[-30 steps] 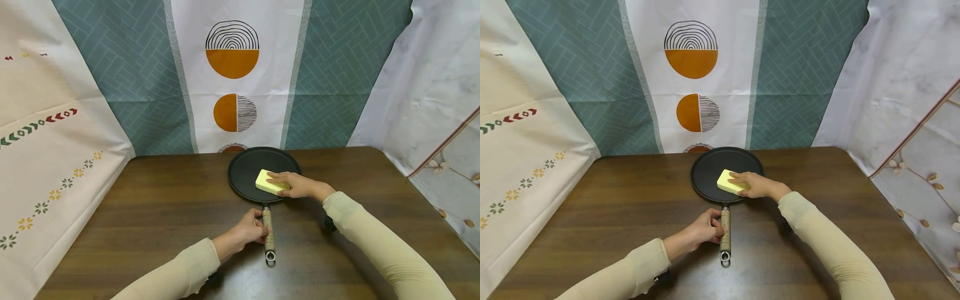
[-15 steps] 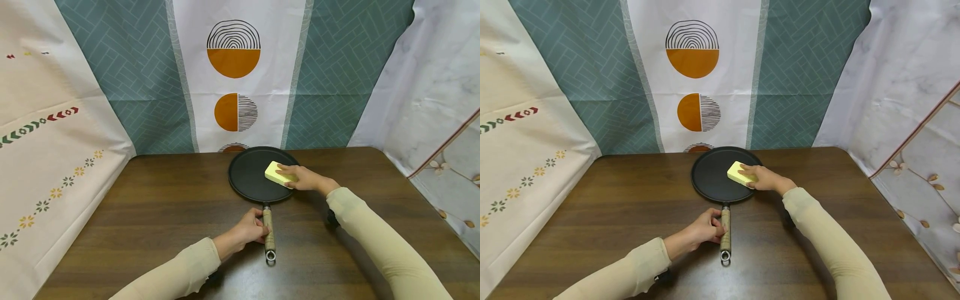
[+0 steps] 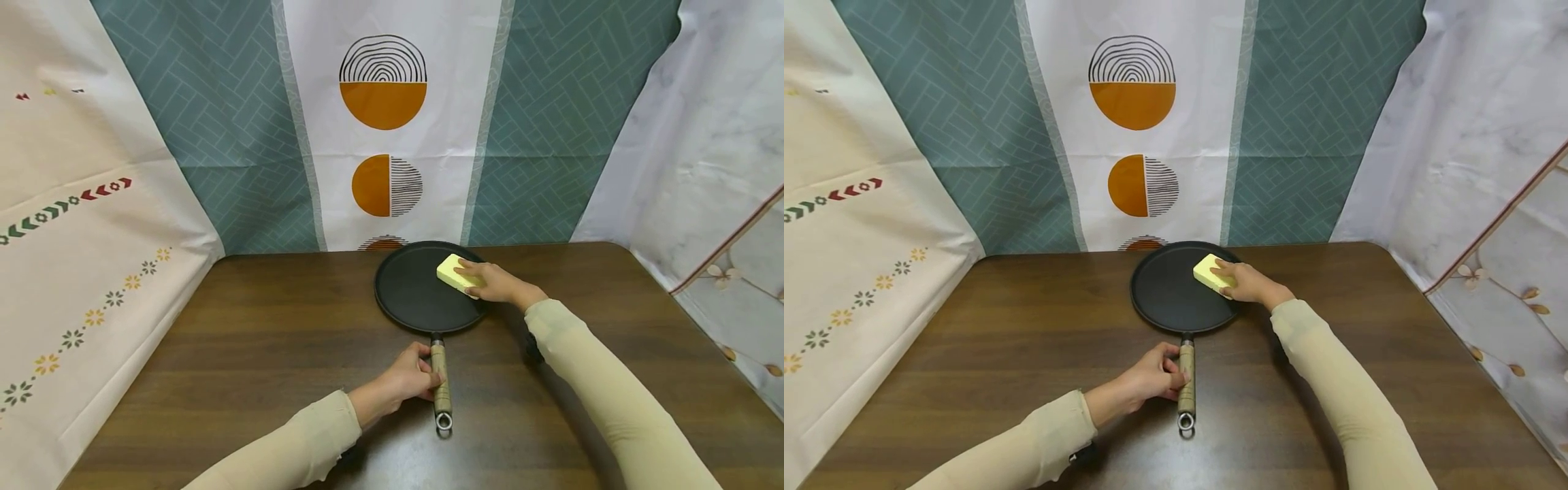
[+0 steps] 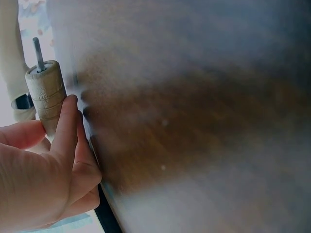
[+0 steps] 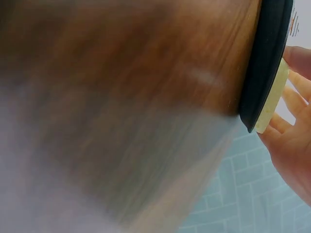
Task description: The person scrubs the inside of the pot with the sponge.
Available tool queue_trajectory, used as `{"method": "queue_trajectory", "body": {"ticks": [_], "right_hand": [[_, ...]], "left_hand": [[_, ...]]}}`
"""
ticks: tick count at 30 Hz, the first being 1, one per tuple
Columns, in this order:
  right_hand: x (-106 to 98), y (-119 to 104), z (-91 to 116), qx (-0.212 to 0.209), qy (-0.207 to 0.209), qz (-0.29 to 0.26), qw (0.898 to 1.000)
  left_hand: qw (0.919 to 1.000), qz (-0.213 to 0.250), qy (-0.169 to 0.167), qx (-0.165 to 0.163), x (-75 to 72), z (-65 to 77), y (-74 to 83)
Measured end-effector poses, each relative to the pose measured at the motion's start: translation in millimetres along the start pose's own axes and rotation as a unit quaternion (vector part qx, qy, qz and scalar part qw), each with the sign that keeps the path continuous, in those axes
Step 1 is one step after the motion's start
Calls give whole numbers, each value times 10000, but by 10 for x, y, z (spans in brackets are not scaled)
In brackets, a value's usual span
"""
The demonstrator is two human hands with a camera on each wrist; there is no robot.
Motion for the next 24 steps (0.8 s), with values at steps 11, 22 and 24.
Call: {"method": "queue_trajectory", "body": {"ticks": [11, 22, 24], "right_hand": [[-12, -37, -115, 452, 283, -111, 9985], [-275, -1, 172, 696, 942, -342, 9925], [-301, 50, 248, 854, 969, -305, 9912]], "left_hand": [[9999, 6, -48, -121, 6, 7, 12], [9999, 93, -71, -46, -14, -21, 0], [9999, 104, -71, -53, -13, -26, -3]]}}
Point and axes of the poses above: each hand's wrist, its own z-axis away from the middle knuckle, its own x-axis out of the palm, y = z × x, the point moved 2 cm from there along -z, towards the middle knuckle, and after that the axes turned 13 degrees about -y, right-handed, at the moved point
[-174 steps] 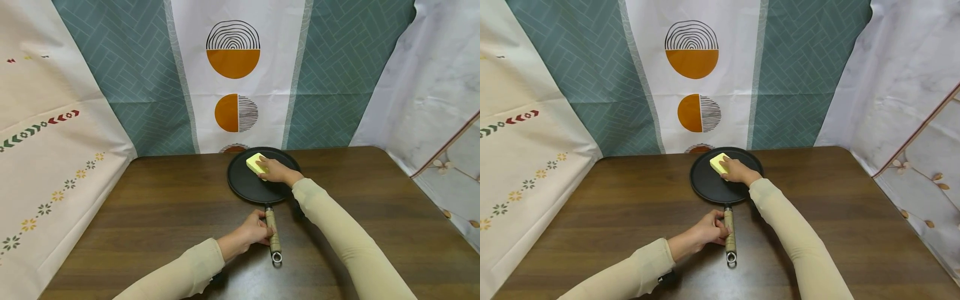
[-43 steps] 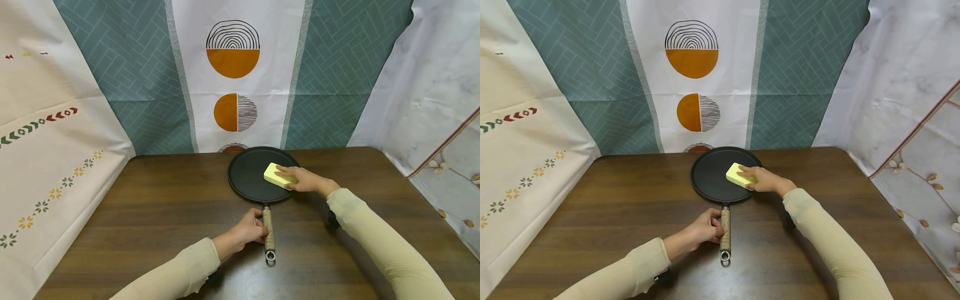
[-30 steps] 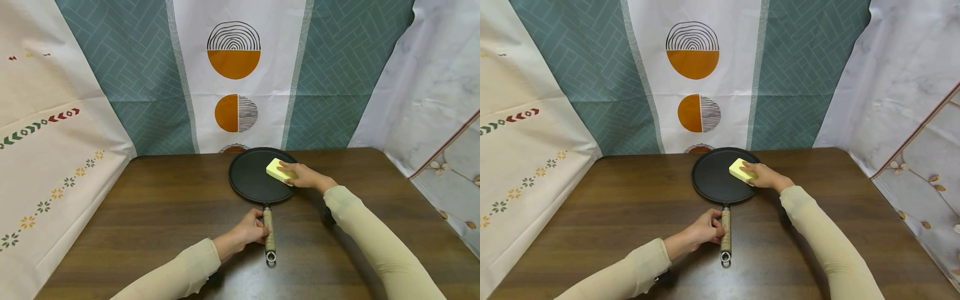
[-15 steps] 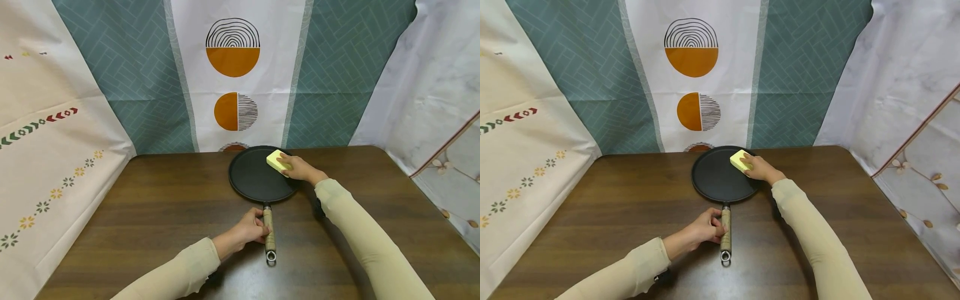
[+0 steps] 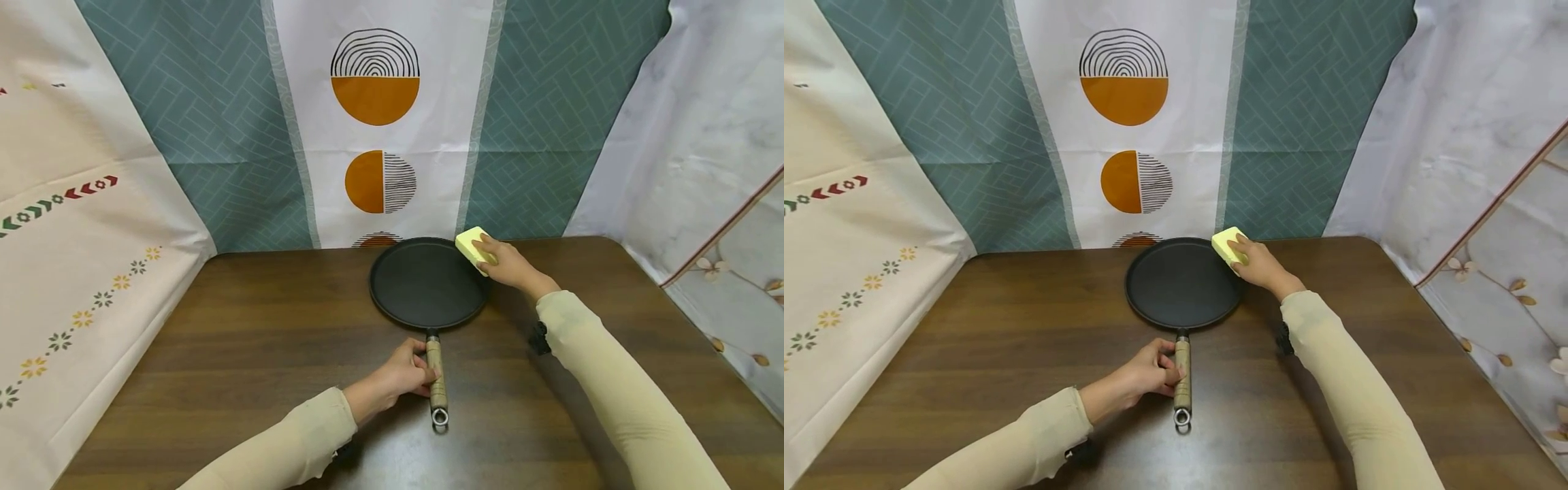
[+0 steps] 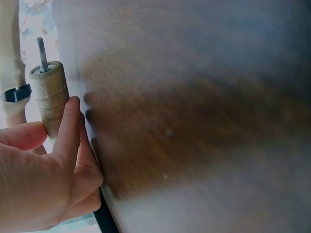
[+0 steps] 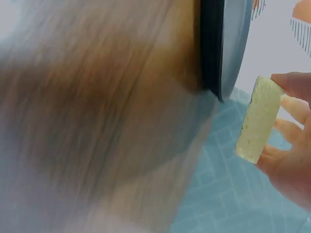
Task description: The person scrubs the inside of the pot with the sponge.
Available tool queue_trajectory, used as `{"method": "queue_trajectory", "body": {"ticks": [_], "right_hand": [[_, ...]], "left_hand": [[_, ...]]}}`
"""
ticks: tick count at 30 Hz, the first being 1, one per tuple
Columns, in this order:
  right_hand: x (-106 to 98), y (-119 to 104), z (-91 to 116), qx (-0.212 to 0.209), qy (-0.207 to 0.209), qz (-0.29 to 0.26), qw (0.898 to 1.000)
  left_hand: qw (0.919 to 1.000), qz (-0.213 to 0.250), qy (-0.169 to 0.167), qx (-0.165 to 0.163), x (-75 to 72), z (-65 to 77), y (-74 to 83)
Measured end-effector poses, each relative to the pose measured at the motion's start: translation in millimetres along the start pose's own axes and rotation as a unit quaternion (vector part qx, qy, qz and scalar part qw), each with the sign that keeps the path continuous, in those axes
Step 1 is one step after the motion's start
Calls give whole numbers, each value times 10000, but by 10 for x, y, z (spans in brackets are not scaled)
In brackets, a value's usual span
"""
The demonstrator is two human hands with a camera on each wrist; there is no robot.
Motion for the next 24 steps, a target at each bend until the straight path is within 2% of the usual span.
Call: {"method": "queue_trajectory", "body": {"ticks": [8, 13, 24], "right_hand": [[-97, 164, 273, 441, 256, 122, 9986], [-92, 275, 433, 804, 265, -7, 9964], [-57, 427, 616, 1552, 196, -308, 9872]], "left_hand": [[10000, 4, 0, -26, 29, 16, -12], [9999, -72, 43, -59, 38, 19, -9], [9998, -207, 72, -17, 8, 22, 7]]}}
Point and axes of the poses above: each hand's wrist, its own z-axis away from the middle knuckle, its own x-axis out of the palm, y = z × x, the point moved 2 cm from there along -z, towards the middle knuckle, and after that the axes turned 13 degrees about -y, right-handed, at the moved point
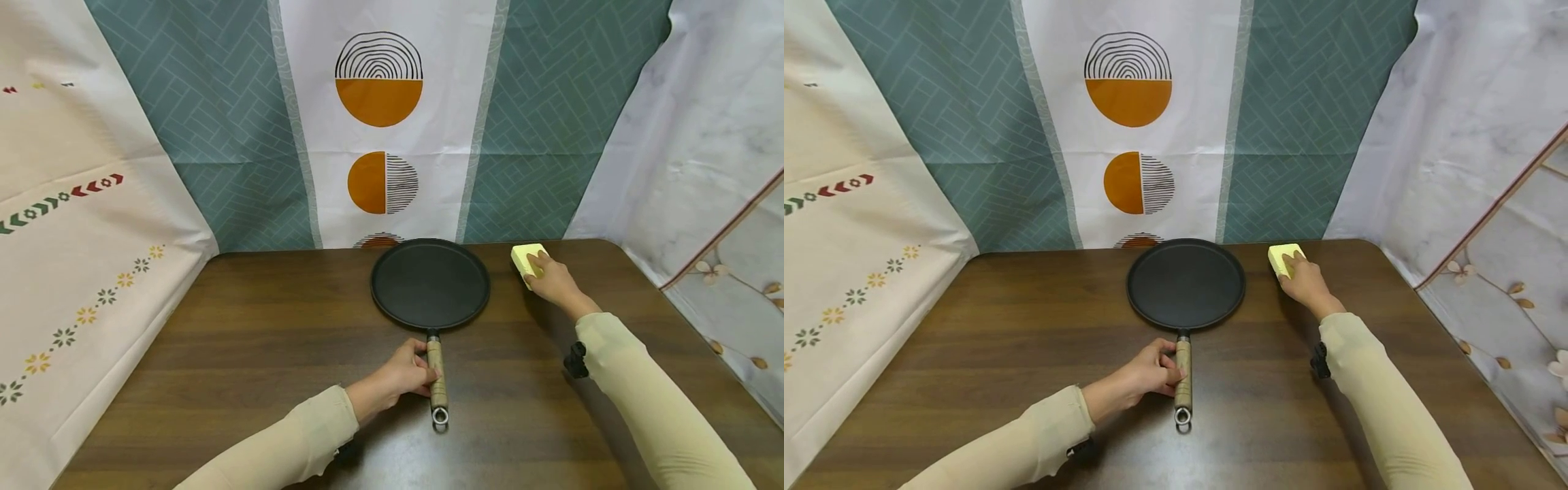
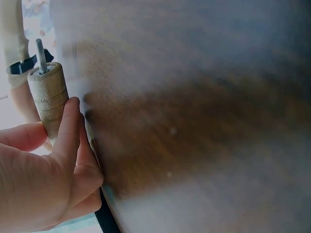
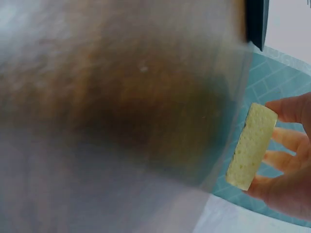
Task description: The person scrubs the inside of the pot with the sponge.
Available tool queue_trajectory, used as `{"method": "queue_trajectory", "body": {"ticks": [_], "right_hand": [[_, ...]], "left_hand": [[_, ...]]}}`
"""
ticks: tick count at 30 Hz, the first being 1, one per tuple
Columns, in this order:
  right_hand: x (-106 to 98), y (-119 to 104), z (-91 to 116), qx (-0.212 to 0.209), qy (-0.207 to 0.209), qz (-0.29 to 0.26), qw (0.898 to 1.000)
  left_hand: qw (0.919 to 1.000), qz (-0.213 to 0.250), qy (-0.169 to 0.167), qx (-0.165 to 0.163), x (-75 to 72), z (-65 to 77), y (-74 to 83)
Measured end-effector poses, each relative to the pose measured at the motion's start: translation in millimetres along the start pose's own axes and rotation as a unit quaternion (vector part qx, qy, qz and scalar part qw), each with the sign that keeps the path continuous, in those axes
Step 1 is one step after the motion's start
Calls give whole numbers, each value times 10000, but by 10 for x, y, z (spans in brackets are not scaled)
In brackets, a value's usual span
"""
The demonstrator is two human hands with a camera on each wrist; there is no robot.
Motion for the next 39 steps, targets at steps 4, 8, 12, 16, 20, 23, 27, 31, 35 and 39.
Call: {"method": "queue_trajectory", "body": {"ticks": [4, 8, 12, 16, 20, 23, 27, 31, 35, 39], "right_hand": [[22, 43, 18, 98, 10, 96, 9999], [57, 73, 23, 191, -2, 222, 9996], [89, 90, 4, 278, -33, 315, 9991], [116, 84, -3, 367, -74, 315, 9988], [131, 51, 1, 376, -28, 338, 9987], [144, 30, 3, 351, 49, 425, 9985], [183, 22, 18, 338, 46, 522, 9981], [212, 15, 25, 322, 56, 574, 9978], [171, -32, 33, 245, 217, 609, 9976], [70, -120, 65, 49, 526, 501, 9973]], "left_hand": [[10000, -17, -12, -27, 1, 1, 6], [10000, -4, -49, -48, 10, 3, 2], [10000, 9, -71, -35, 18, -2, 0], [9999, -6, -79, -63, 19, -9, 4], [9999, -30, -88, -101, 17, -9, 6], [9998, -79, -116, -114, 16, 1, 7], [9994, -160, -256, -144, 3, 6, -1], [9976, -313, -547, -280, -70, -16, 24], [9943, -638, -736, -425, -241, -78, 124], [9919, -1051, -611, -363, -469, -114, 301]]}}
Point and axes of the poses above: each hand's wrist, its own z-axis away from the middle knuckle, its own x-axis out of the palm, y = z × x, the point moved 2 cm from there along -z, towards the middle knuckle, and after that the axes turned 13 degrees about -y, right-handed, at the moved point
